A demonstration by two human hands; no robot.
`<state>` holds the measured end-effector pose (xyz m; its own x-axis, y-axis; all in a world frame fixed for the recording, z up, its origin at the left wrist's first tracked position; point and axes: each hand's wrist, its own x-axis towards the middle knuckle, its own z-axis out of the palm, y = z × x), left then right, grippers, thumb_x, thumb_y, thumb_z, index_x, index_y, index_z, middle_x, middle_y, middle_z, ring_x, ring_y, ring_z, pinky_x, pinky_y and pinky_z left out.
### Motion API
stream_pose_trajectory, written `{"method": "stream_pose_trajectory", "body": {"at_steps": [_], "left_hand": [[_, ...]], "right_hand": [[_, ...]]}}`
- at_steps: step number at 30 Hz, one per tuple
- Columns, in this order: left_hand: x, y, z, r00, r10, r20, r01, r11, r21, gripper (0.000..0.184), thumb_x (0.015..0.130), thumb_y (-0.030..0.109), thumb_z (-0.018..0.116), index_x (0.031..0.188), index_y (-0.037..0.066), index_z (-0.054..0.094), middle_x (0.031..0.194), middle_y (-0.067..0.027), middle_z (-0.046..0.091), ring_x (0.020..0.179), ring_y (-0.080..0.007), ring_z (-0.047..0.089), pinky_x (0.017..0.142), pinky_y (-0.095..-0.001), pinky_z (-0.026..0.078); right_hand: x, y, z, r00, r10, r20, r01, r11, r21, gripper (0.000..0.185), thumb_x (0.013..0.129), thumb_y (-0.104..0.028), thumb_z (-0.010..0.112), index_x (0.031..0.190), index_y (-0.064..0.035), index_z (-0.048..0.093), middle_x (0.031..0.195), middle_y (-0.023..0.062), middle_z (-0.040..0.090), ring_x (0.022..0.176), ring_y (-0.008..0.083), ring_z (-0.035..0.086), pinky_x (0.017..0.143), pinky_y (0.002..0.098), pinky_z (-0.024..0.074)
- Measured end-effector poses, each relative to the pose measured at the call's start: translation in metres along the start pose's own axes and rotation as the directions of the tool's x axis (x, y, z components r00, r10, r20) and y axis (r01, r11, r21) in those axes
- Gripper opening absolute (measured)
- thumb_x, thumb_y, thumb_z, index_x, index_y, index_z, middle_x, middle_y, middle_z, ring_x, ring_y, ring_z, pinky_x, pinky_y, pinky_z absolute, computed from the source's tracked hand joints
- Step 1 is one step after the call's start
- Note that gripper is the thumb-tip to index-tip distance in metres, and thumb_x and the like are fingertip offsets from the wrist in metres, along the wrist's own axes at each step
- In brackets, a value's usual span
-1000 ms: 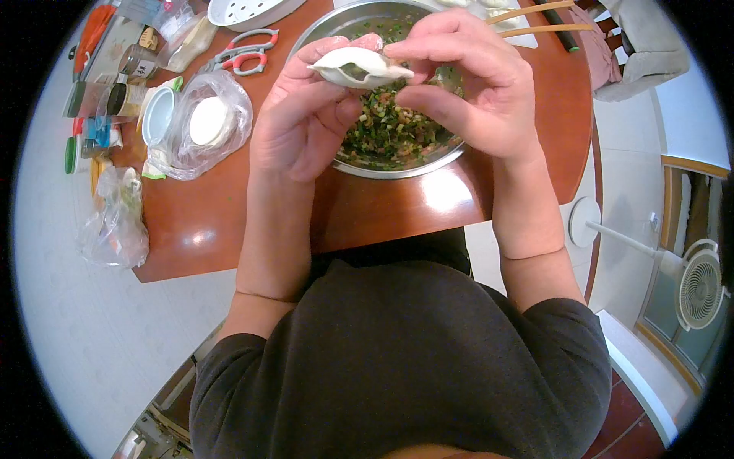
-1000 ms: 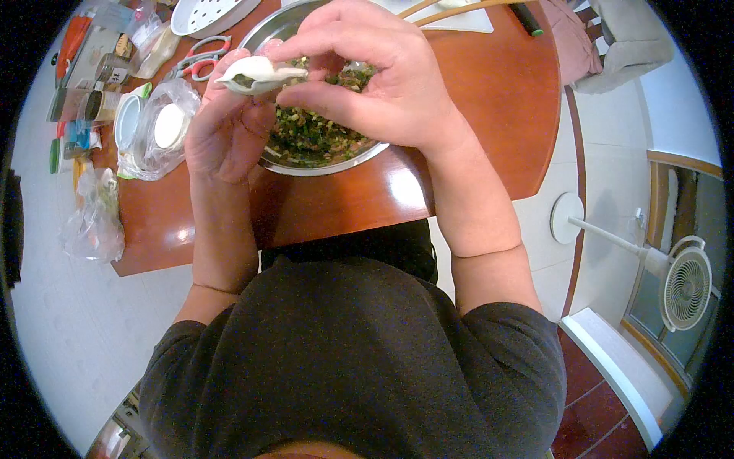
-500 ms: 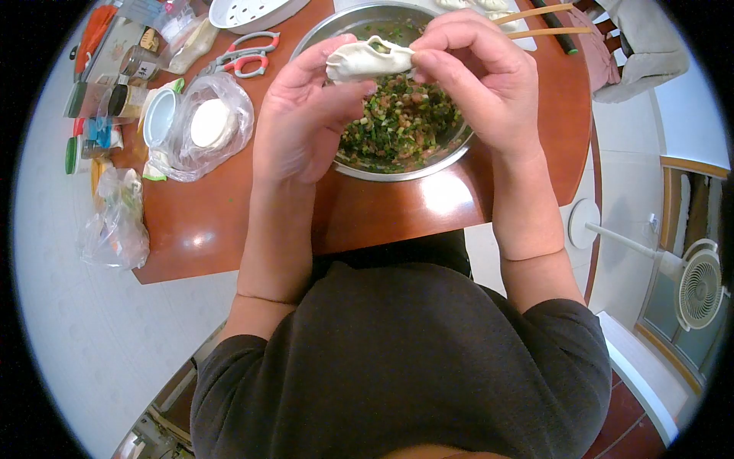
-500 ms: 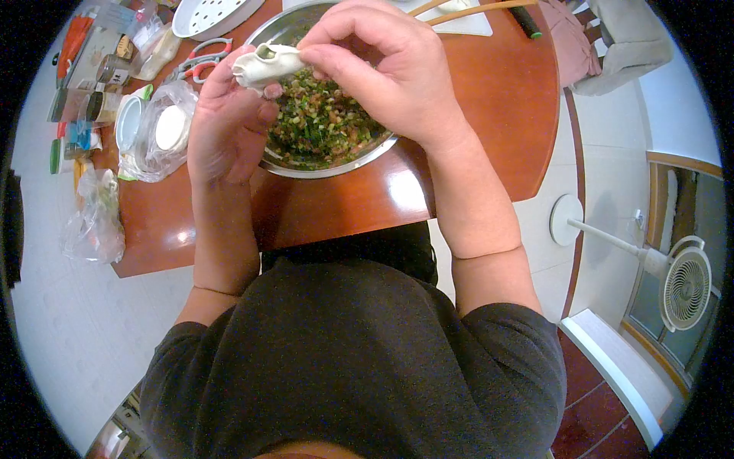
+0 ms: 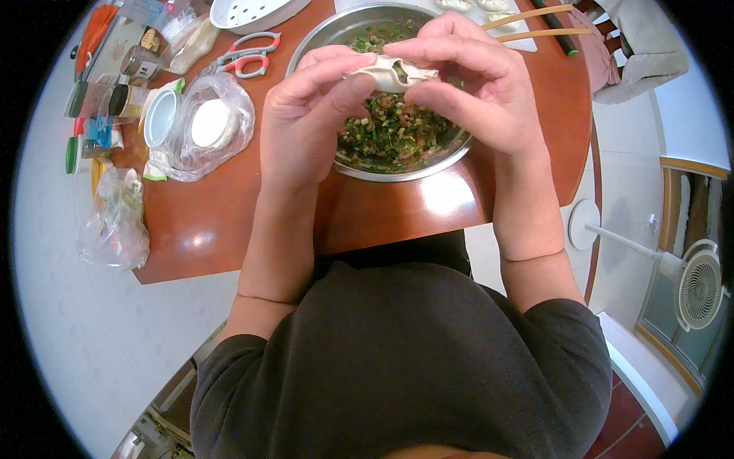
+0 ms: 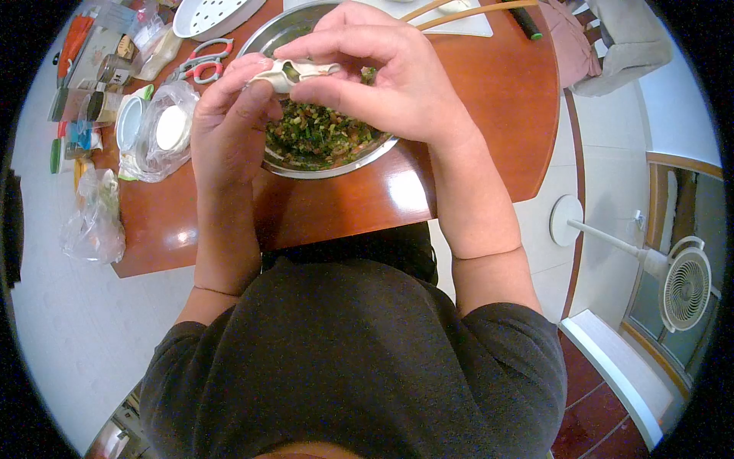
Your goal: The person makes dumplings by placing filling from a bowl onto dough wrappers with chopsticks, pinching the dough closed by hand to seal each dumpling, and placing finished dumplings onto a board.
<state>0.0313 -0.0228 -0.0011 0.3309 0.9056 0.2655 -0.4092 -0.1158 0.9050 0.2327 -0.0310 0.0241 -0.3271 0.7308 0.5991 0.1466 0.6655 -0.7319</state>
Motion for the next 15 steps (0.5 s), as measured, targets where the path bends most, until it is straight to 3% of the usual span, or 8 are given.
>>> {"method": "stream_pose_trajectory", "body": {"at_steps": [7,15], "left_hand": [[-0.0006,0.0006,-0.0006,1.0,0.015,0.013,-0.016,0.999,0.04,0.019,0.083,0.001,0.066,0.101,0.0,0.067,0.103,-0.0062,0.058,0.087,-0.0111,0.057,0.071,-0.0199,0.047],[-0.0022,0.0055,0.0038,0.998,-0.044,-0.037,0.046,0.998,0.043,0.02,0.082,0.0,0.066,0.103,-0.002,0.067,0.103,-0.0065,0.059,0.086,-0.0104,0.057,0.073,-0.0197,0.046]], "right_hand": [[-0.0012,-0.0013,0.0035,0.999,0.05,-0.017,-0.048,0.995,0.092,0.023,0.078,0.003,0.066,0.101,0.0018,0.068,0.09,0.0065,0.06,0.075,0.0096,0.059,0.061,0.0199,0.0469],[-0.0004,0.0009,0.0034,0.999,-0.028,-0.041,0.023,0.994,-0.104,0.014,0.079,0.004,0.065,0.092,0.0019,0.069,0.085,0.0065,0.061,0.074,0.0097,0.058,0.061,0.0197,0.0463]]}}
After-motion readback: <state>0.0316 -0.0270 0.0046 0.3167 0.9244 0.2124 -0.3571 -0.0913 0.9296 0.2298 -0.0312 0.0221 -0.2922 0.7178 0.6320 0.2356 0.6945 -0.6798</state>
